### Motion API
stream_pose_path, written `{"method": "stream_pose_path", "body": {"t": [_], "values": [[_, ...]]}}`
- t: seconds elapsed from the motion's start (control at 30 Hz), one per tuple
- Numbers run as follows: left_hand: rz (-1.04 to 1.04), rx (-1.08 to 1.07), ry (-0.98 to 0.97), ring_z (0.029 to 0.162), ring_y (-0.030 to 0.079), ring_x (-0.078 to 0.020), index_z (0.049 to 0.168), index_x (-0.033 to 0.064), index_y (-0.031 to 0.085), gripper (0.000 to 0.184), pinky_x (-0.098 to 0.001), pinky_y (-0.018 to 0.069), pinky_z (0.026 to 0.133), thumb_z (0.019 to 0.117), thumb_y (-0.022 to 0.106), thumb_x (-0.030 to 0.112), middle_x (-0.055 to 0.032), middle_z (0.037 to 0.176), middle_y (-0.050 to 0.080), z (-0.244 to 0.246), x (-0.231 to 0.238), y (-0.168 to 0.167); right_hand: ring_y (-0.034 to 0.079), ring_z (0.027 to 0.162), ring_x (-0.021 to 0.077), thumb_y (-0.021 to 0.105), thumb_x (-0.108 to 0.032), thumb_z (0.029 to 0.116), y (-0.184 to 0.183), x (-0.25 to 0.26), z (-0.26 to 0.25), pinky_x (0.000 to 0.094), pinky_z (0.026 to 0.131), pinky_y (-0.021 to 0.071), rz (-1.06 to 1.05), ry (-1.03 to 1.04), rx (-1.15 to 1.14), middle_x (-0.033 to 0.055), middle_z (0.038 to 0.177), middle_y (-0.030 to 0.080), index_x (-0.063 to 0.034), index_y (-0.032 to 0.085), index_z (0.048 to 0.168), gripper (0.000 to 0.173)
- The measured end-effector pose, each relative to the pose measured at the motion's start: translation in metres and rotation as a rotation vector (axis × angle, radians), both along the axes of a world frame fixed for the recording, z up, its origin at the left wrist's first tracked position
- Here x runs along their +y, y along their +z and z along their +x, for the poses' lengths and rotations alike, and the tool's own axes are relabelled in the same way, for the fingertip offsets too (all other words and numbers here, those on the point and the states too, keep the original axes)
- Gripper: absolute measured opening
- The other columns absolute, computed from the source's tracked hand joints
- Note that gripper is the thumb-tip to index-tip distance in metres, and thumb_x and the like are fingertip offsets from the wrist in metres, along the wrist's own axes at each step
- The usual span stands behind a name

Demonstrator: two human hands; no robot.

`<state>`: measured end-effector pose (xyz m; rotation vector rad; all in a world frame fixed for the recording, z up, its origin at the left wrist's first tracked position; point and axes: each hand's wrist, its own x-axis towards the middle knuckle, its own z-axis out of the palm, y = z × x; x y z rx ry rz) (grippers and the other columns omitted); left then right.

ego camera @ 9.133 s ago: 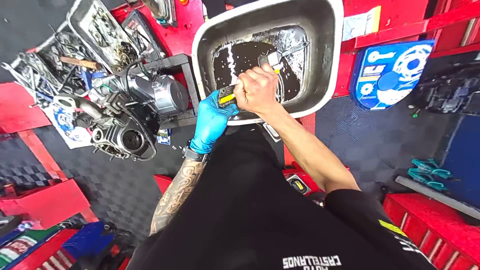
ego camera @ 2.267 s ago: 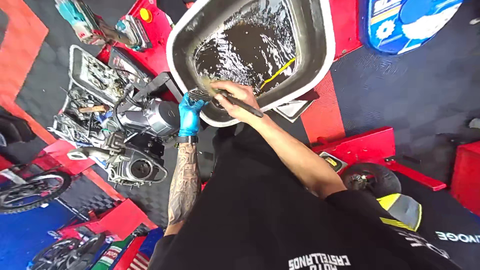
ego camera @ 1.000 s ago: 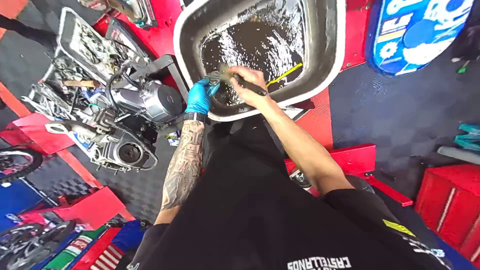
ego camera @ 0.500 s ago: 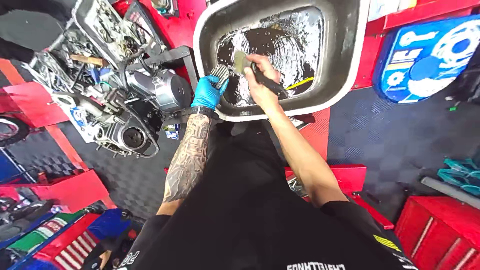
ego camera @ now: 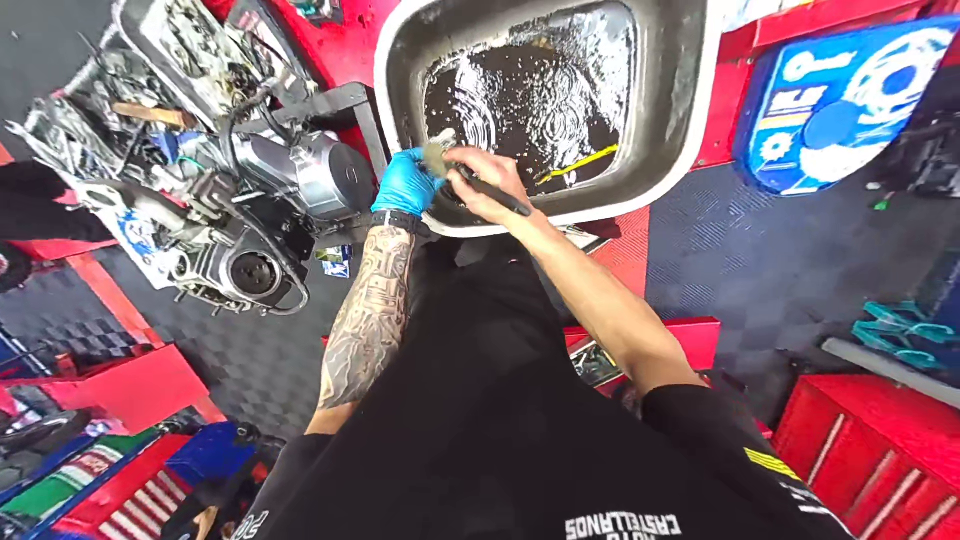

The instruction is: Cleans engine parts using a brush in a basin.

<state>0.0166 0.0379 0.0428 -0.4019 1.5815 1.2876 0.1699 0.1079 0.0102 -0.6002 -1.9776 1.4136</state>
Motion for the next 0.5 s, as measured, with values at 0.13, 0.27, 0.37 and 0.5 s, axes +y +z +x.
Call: {"method": "stream_pose_path", "body": {"t": [0.13, 0.27, 0.37, 0.5], "values": [[-0.020, -0.073, 0.185, 0.110, 0.066, -0.0279, 0.141, 0.0001, 0.043, 0.040, -0.0381, 0.0594, 0.091, 0.1011, 0.048, 0.007, -0.0204, 0.133, 0.056, -0.001, -0.002, 0.000, 0.071, 0.080, 0.0122, 0.063, -0.016, 0.0975, -0.020, 0.037, 0.003, 0.0352, 0.073, 0.0603, -0.069, -0.325, -0.209, 0.0060, 0.096, 0.076, -0.0062, 0.070, 0.121, 0.027], [0.040, 0.107, -0.011, 0.102, 0.068, -0.0241, 0.142, -0.0005, 0.046, 0.039, -0.0384, 0.0605, 0.087, 0.1034, 0.046, 0.002, -0.0176, 0.124, 0.063, 0.005, -0.006, -0.008, 0.073, 0.100, 0.0161, 0.068, -0.011, 0.0967, 0.016, 0.022, 0.005, 0.0365, 0.092, 0.0610, -0.039, 0.060, -0.003, 0.0110, 0.112, 0.076, -0.0009, 0.073, 0.121, 0.027], [0.059, 0.218, -0.165, 0.102, 0.071, -0.0234, 0.140, -0.0012, 0.051, 0.038, -0.0392, 0.0618, 0.089, 0.1025, 0.053, 0.003, -0.0157, 0.123, 0.067, -0.001, -0.014, -0.001, 0.072, 0.110, 0.0184, 0.066, -0.011, 0.0971, -0.002, 0.045, 0.017, 0.0421, 0.101, 0.0565, 0.089, 0.212, -0.139, 0.0069, 0.120, 0.075, -0.0114, 0.075, 0.124, 0.028], [0.052, 0.362, -0.335, 0.098, 0.074, -0.0237, 0.134, -0.0036, 0.057, 0.036, -0.0397, 0.0644, 0.085, 0.0986, 0.061, 0.003, -0.0156, 0.119, 0.070, -0.017, -0.027, 0.002, 0.072, 0.109, 0.0155, 0.066, -0.010, 0.0970, 0.004, 0.065, 0.019, 0.0387, 0.100, 0.0580, 0.098, 0.261, -0.119, 0.0058, 0.119, 0.076, -0.0104, 0.076, 0.122, 0.027]]}}
